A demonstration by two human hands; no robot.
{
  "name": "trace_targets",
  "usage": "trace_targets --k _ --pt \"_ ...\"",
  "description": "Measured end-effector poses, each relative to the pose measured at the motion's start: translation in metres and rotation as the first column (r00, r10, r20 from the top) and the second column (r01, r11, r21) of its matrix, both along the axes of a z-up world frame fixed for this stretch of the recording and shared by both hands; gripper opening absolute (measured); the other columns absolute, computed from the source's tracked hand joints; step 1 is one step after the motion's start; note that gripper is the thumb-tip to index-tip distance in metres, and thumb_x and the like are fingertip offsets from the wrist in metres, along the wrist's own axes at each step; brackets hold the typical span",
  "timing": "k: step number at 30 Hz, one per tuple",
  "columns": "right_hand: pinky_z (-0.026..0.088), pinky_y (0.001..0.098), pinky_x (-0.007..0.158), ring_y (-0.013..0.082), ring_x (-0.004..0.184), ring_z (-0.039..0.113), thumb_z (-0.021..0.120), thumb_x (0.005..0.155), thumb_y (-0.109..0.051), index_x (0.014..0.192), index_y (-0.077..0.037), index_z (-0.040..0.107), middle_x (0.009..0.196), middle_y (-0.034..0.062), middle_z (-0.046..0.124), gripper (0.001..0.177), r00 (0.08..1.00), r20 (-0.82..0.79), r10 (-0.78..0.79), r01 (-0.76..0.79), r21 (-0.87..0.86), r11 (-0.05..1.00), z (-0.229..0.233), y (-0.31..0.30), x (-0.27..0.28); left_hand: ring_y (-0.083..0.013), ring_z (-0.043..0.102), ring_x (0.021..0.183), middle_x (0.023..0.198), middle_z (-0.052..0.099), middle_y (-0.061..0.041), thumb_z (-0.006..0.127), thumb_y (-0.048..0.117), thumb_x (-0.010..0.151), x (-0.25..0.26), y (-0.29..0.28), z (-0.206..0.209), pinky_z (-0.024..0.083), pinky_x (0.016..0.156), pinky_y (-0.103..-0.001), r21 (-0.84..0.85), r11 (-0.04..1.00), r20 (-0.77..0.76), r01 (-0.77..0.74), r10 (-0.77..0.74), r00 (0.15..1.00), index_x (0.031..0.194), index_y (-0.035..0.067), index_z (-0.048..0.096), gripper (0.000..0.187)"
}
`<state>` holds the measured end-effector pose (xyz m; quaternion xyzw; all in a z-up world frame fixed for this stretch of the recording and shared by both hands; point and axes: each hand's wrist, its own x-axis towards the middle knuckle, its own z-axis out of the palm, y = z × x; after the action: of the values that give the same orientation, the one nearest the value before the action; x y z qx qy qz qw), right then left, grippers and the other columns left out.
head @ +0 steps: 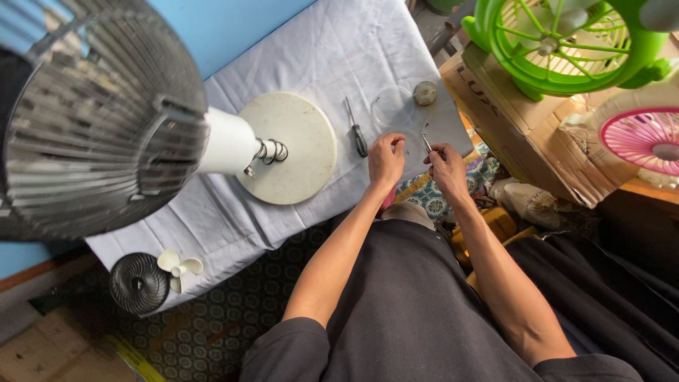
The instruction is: The person reassembles a small electric fan on a table. They place the fan blade onto the motor shaft, attach the rear grille, and then secure the front grille using a screwdriver. The fan is fully reassembled by the end of the clip.
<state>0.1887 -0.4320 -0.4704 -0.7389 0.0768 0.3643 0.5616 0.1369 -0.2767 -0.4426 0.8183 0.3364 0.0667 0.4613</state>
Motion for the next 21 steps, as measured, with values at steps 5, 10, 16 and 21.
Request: trace_targets --k 5,10,16,21 --pt "0.051 0.0286 0.063 0.0120 0.069 0.063 0.057 0.094 -0.009 0.119 0.002 0.064 0.091 0.0067 0.068 0.029 0.983 0.139 0.116 -0.114 -0.022 0.993 -0.006 0.029 -0.017 -0.0312 0.071 0.081 0.095 0.072 -0.014 0.068 0.008 0.090 -0.032 0.018 -0.004 0.054 0.078 -0.042 0.064 0.994 0.043 -0.093 0.090 0.995 0.099 0.003 0.073 0.012" --pt "0.052 0.0365 0.069 0.0217 0.075 0.069 0.061 0.091 -0.009 0.118 0.001 0.066 0.086 0.0113 0.067 0.029 0.914 0.293 0.281 -0.257 -0.119 0.959 -0.011 0.059 -0.044 -0.0320 0.070 0.082 0.094 0.071 -0.015 0.067 0.008 0.091 -0.070 0.034 -0.025 0.054 0.078 -0.044 0.047 0.979 -0.042 -0.197 0.199 0.979 0.100 0.004 0.073 0.012" --pt "0.052 0.0436 0.078 0.0341 0.083 0.066 0.070 0.085 -0.012 0.109 0.000 0.071 0.090 0.0162 0.068 0.027 0.743 0.502 0.443 -0.364 -0.253 0.896 -0.010 0.091 -0.077 -0.0327 0.071 0.089 0.093 0.074 -0.015 0.064 0.004 0.089 -0.112 0.051 -0.061 0.055 0.083 -0.044 0.080 0.964 -0.083 -0.252 0.259 0.962 0.100 0.003 0.073 0.014" --pt "0.051 0.0458 0.081 0.0347 0.089 0.066 0.071 0.086 -0.017 0.110 -0.005 0.072 0.098 0.0137 0.068 0.027 0.711 0.465 0.527 -0.367 -0.393 0.843 -0.009 0.106 -0.095 -0.0309 0.074 0.096 0.099 0.078 -0.015 0.061 0.001 0.088 -0.133 0.054 -0.079 0.055 0.090 -0.042 -0.018 0.961 -0.112 -0.277 0.273 0.955 0.102 0.002 0.072 0.018"
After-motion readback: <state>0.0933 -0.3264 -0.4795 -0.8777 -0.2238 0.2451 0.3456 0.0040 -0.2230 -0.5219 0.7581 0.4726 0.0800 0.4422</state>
